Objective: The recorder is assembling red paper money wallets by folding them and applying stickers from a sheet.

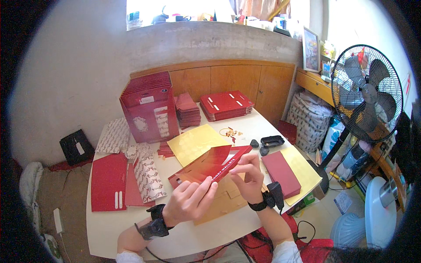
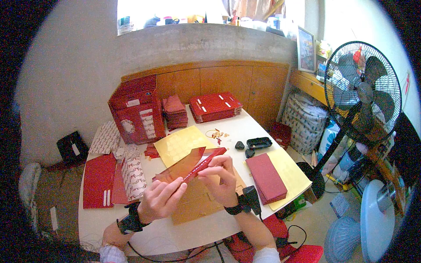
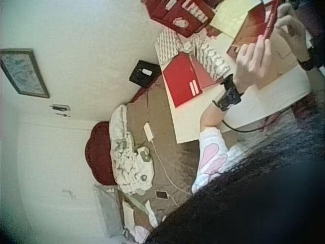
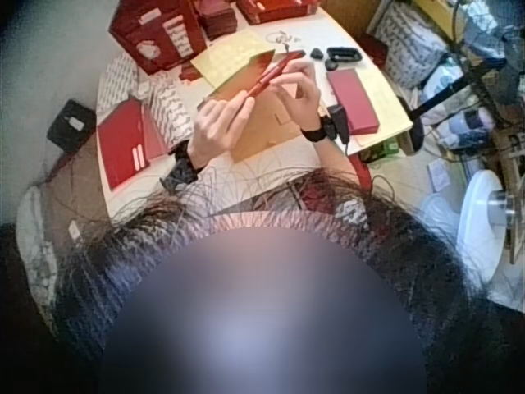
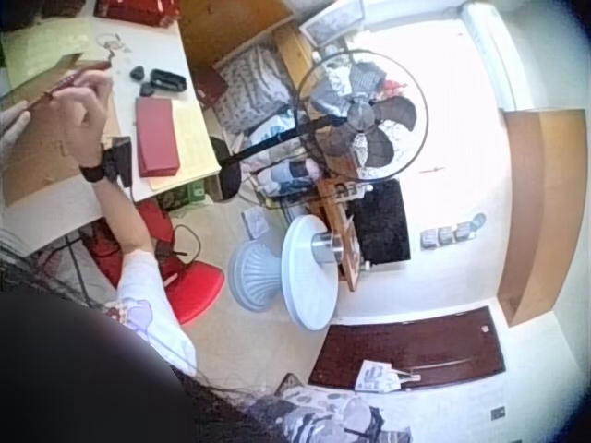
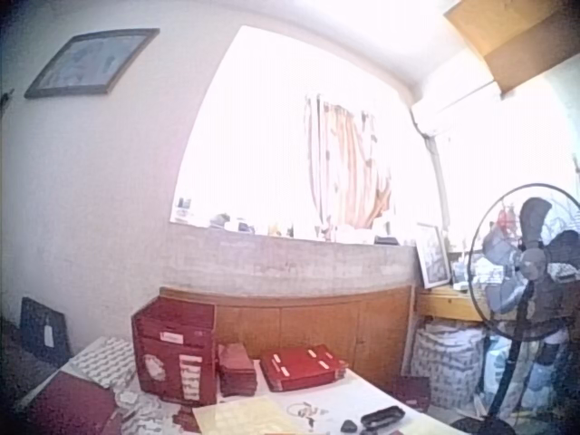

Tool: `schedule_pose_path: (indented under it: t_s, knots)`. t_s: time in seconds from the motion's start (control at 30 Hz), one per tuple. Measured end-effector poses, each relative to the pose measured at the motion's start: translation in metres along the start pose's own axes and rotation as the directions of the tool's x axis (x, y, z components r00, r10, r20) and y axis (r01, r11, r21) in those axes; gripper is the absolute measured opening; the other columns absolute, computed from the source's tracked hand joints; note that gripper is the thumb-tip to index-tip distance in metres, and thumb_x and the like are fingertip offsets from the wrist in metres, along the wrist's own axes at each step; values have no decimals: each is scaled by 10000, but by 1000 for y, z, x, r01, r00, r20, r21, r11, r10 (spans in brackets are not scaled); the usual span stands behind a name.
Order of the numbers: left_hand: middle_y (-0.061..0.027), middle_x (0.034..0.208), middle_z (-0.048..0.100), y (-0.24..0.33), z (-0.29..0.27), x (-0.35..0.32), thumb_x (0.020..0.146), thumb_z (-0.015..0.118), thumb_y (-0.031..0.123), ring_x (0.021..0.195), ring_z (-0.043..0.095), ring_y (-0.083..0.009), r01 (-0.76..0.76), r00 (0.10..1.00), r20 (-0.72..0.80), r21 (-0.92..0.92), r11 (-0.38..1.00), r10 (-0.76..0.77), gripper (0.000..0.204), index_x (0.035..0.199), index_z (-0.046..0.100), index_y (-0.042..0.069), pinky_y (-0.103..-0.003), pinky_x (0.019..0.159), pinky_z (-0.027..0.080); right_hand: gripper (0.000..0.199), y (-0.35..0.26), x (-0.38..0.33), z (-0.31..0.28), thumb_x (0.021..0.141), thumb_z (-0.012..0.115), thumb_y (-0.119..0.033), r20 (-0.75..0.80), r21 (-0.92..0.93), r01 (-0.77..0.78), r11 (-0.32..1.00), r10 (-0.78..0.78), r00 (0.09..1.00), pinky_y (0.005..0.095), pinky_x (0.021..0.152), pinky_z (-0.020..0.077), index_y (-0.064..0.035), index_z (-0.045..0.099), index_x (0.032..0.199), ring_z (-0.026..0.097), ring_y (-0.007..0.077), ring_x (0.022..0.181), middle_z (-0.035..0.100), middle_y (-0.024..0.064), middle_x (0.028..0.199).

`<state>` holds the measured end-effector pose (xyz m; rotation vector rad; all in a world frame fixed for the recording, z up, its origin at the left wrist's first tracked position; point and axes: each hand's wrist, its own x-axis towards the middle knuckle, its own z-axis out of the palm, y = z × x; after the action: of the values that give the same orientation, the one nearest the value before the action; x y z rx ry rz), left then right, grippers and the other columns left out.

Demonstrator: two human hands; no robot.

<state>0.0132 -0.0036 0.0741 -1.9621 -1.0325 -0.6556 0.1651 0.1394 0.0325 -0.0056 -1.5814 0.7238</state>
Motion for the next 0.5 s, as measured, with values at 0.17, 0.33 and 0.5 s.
schedule_pose_path:
  t_s: [0.17,0.33,0.5]
  knots:
    - [-139,980,668,0,-1,0,738,654,56,606,529,-115,6,1000,1,18,1000,-6,282,1007,662,-27,-243,513,387,247,-3,-3,-3,692,827,-96,128,-218,77,973,-49,990,274,749,354,-189,744,905,460,154,905,514,34,1001]
    - [-136,986,670,-1,-2,0,703,652,59,604,529,-115,5,1000,-10,-26,1000,-5,314,1006,663,-23,-245,518,392,274,-5,-1,-3,685,818,-76,141,-254,154,955,-121,983,276,727,358,-202,744,916,469,159,877,549,28,986]
    - [-139,993,669,-3,0,-3,683,643,57,611,537,-112,1,1000,-13,-54,999,-1,331,1004,660,-20,-243,528,397,304,-7,2,-4,667,805,-60,191,-326,249,912,-194,962,289,717,375,-207,740,925,483,169,858,577,18,953]
